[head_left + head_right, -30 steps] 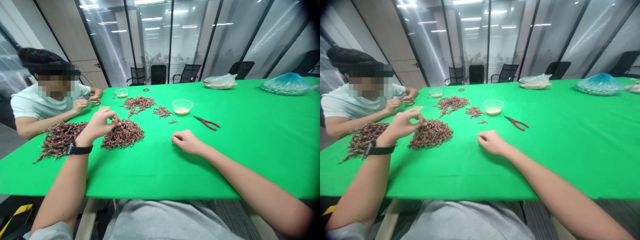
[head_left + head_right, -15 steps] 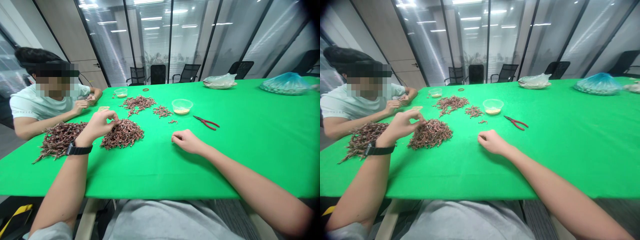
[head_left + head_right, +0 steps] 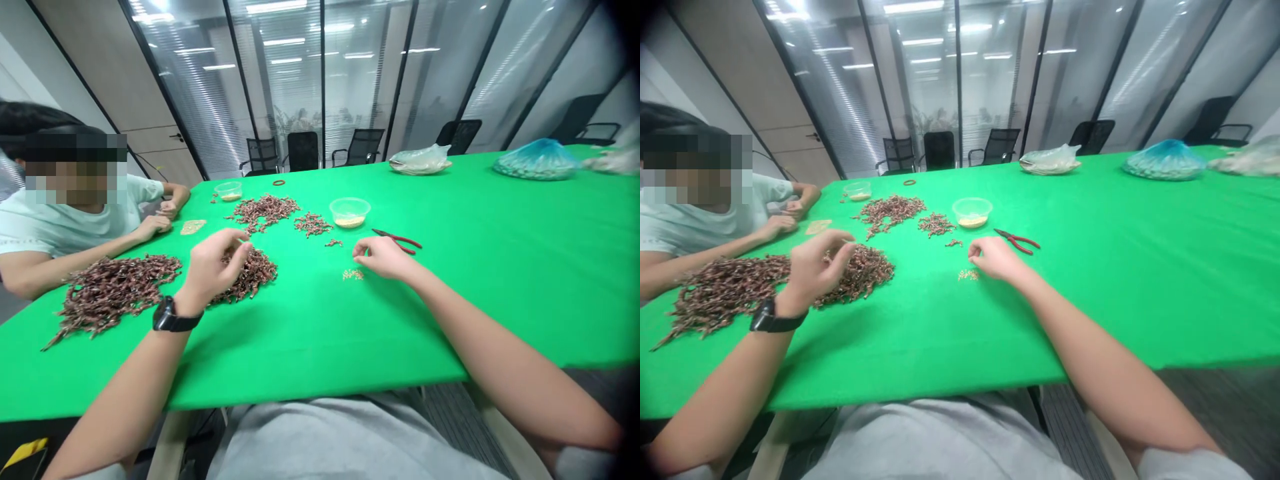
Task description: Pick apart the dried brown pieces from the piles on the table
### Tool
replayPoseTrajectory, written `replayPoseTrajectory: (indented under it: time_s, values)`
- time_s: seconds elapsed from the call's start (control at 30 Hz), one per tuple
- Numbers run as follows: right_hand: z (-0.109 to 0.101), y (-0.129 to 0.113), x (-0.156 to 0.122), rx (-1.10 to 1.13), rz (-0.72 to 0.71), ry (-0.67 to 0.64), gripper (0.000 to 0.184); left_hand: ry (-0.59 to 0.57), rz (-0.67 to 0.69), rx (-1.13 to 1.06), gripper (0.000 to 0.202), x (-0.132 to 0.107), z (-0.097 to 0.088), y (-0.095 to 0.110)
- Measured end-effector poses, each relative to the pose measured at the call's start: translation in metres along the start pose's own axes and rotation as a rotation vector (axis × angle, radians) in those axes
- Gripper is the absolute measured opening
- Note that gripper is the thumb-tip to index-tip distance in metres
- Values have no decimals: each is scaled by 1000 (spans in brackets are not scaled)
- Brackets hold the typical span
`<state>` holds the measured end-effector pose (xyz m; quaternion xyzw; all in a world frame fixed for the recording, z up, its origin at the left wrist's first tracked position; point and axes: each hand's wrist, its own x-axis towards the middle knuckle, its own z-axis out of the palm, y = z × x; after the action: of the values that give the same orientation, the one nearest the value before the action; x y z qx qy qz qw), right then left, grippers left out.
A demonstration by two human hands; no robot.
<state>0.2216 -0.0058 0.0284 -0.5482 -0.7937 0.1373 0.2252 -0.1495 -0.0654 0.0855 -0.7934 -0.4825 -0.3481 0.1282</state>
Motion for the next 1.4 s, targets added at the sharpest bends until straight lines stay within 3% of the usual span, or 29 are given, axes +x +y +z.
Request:
replayPoseTrajectory:
  time_s: [0.17,0.27,0.5,0.63,0.77,0.9,1.03,1.2,1.3,1.4]
  values:
    - [2,5,-1,-18,18,-245,7,-387,284,147,29,-4,44,44]
    - [3,7,-1,14,23,-274,11,-487,313,126,22,1,75,63]
    - [16,9,-1,-87,38,-256,10,-443,145,120,22,54,147,85]
    - [14,2,-5,-177,25,-286,11,-429,-19,155,32,80,190,84]
    - [6,-6,-7,-167,21,-276,16,-469,-40,119,21,89,214,77]
    - [2,-8,-5,-106,34,-209,17,-444,-30,89,26,85,208,75]
    - [2,-9,-5,-38,60,-204,23,-428,-25,24,28,68,179,81]
    - [6,-6,-3,63,68,-198,26,-457,-108,-458,38,28,144,86]
    - [10,-3,0,192,73,-168,22,-514,-242,-762,41,5,137,85]
    - [14,-4,2,360,70,-149,21,-480,-327,-969,36,-8,139,83]
